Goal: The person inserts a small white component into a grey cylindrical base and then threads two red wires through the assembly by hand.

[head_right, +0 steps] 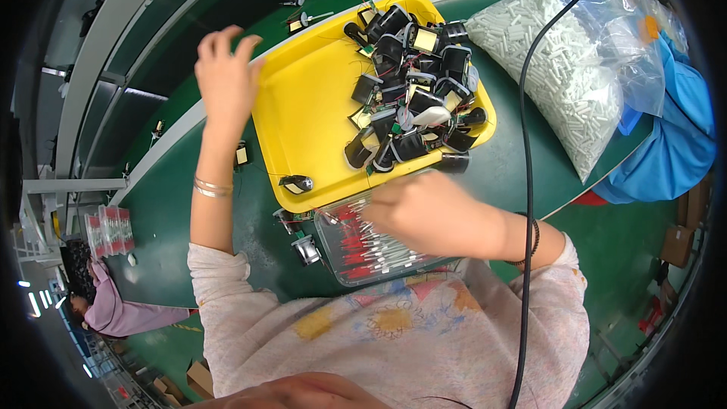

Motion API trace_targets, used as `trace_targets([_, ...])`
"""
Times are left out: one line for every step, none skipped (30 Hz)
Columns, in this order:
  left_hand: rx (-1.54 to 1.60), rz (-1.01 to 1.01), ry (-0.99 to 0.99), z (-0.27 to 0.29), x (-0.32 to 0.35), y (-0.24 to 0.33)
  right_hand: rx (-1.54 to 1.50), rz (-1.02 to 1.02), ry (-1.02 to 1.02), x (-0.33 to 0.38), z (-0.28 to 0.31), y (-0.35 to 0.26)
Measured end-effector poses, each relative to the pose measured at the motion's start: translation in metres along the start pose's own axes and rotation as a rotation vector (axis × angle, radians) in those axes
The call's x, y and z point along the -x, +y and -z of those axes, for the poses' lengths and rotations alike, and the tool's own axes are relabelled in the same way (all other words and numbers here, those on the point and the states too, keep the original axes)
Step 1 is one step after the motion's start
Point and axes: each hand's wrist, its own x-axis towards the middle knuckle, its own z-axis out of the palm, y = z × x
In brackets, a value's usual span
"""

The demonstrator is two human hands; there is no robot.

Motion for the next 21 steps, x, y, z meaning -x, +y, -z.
trace_targets([0.153, -0.047, -0.096, 0.009, 0.003, 0.014, 0.043, -0.008, -0.125, 0.005, -0.005, -0.001])
trace_targets([0.351, -0.15, -0.233, 0.016, 0.006, 0.026, 0.041, -0.011, -0.129, 0.007, -0.009, -0.003])
trace_targets([0.543, -0.246, -0.368, 0.024, 0.012, 0.037, 0.099, -0.031, -0.185, 0.01, -0.013, -0.006])
trace_targets([0.66, -0.359, -0.494, 0.03, 0.019, 0.046, 0.16, -0.051, -0.241, 0.012, -0.017, -0.007])
trace_targets([0.775, -0.473, -0.618, 0.036, 0.026, 0.055, 0.16, -0.048, -0.247, 0.014, -0.023, -0.008])
trace_targets([0.751, -0.518, -0.675, 0.04, 0.032, 0.066, 0.196, -0.046, -0.247, 0.016, -0.029, -0.008])
trace_targets([0.721, -0.557, -0.734, 0.046, 0.039, 0.073, 0.231, -0.036, -0.246, 0.016, -0.033, -0.009])
trace_targets([0.691, -0.536, -0.699, 0.042, 0.049, 0.078, 0.239, -0.051, -0.274, 0.015, -0.035, -0.011])
trace_targets([0.687, -0.531, -0.699, 0.038, 0.054, 0.079, 0.239, -0.045, -0.274, 0.014, -0.035, -0.011])
trace_targets([0.581, -0.503, -0.662, 0.036, 0.058, 0.08, 0.232, -0.033, -0.274, 0.013, -0.034, -0.011])
trace_targets([0.475, -0.474, -0.625, 0.034, 0.061, 0.08, 0.224, -0.022, -0.274, 0.012, -0.033, -0.01])
trace_targets([0.53, -0.435, -0.548, 0.034, 0.063, 0.078, 0.224, -0.021, -0.273, 0.011, -0.03, -0.009])
trace_targets([0.528, -0.435, -0.549, 0.035, 0.063, 0.074, 0.166, -0.032, -0.276, 0.009, -0.025, -0.009])
trace_targets([0.577, -0.389, -0.467, 0.038, 0.062, 0.069, 0.108, -0.044, -0.28, 0.008, -0.02, -0.009])
trace_targets([0.624, -0.344, -0.385, 0.044, 0.059, 0.065, 0.106, -0.043, -0.278, 0.008, -0.017, -0.008])
trace_targets([0.675, -0.301, -0.313, 0.052, 0.056, 0.063, 0.012, -0.047, -0.233, 0.007, -0.014, -0.008])
trace_targets([0.675, -0.302, -0.314, 0.061, 0.053, 0.061, -0.082, -0.05, -0.189, 0.006, -0.011, -0.007])
trace_targets([0.812, -0.211, -0.254, 0.071, 0.052, 0.058, -0.084, -0.043, -0.187, 0.002, -0.005, -0.006])
trace_targets([0.952, -0.121, -0.191, 0.076, 0.051, 0.056, -0.34, 0.005, -0.08, -0.003, 0.004, -0.005])
trace_targets([1.144, -0.033, -0.151, 0.073, 0.055, 0.053, -0.596, 0.053, 0.029, -0.009, 0.011, -0.005])
trace_targets([1.147, -0.037, -0.152, 0.074, 0.056, 0.056, -0.594, 0.049, 0.032, -0.013, 0.018, -0.006])
